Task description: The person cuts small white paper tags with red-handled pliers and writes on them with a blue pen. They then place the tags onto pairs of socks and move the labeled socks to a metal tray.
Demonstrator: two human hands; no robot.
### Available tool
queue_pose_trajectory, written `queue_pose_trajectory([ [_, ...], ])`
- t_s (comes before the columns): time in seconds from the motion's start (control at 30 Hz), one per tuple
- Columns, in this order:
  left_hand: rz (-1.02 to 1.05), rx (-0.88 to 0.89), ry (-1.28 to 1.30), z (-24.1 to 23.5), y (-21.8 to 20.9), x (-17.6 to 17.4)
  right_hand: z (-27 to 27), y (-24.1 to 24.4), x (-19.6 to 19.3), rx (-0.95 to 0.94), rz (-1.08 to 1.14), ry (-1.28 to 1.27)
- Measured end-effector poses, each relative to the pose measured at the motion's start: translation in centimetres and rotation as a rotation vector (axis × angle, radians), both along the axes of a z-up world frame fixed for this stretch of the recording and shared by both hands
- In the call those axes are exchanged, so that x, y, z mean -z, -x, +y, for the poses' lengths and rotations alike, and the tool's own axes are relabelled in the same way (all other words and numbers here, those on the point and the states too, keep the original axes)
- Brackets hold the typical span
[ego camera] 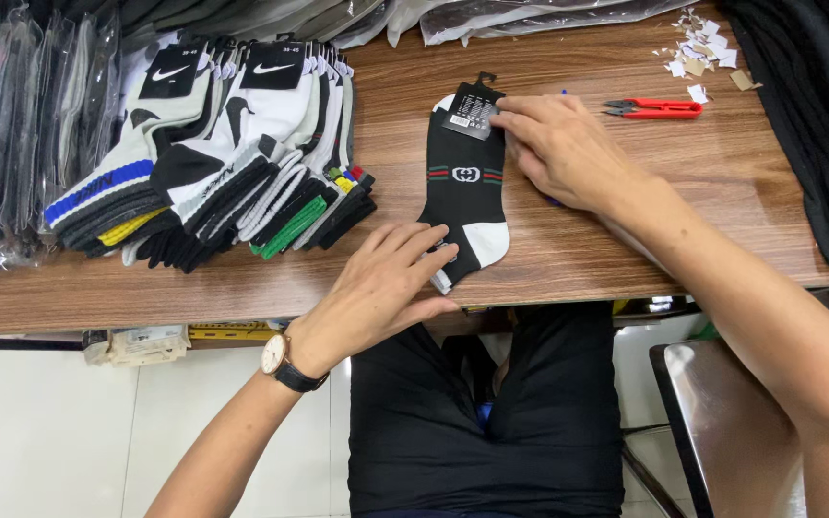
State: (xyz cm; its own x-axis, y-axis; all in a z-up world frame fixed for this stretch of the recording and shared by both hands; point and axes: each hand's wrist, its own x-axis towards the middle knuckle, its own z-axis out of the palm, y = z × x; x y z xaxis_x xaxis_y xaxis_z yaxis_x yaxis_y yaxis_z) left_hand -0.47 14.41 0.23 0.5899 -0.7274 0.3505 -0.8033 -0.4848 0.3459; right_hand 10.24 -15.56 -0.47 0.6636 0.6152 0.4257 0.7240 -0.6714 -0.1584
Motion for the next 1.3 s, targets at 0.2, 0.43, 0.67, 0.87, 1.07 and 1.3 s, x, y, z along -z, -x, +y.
queue_pose_trajectory([
  [0.2,0.021,-0.006,0.000,-0.5,-0.1,-0.3,1.6,0.5,-0.1,0.096,0.074,-0.041],
  [0.43,0.083,-0.563,-0.034,-3.2,1.8,0.7,8.2,-3.1,1.3,0.426,0.062,-0.088],
  [0.67,0.184,-0.483,0.383,-3.7,0.8,0.2,10.5,-6.5,1.6,0.487,-0.059,0.007],
  [0.87,-0.320,-0.431,0.279,-3.6,1.8,-3.6,5.8,-6.3,-2.5,0.266,0.471,-0.806],
  [1.07,-0.044,-0.239,0.208,-3.3,1.3,-3.3,-0.3,-3.1,-2.5,0.353,0.342,-0.413],
  [1.3,-0.312,-0.373,0.077,-5.8,-8.6,3.8,-2.5,0.5,-1.0,0.357,0.131,-0.063],
])
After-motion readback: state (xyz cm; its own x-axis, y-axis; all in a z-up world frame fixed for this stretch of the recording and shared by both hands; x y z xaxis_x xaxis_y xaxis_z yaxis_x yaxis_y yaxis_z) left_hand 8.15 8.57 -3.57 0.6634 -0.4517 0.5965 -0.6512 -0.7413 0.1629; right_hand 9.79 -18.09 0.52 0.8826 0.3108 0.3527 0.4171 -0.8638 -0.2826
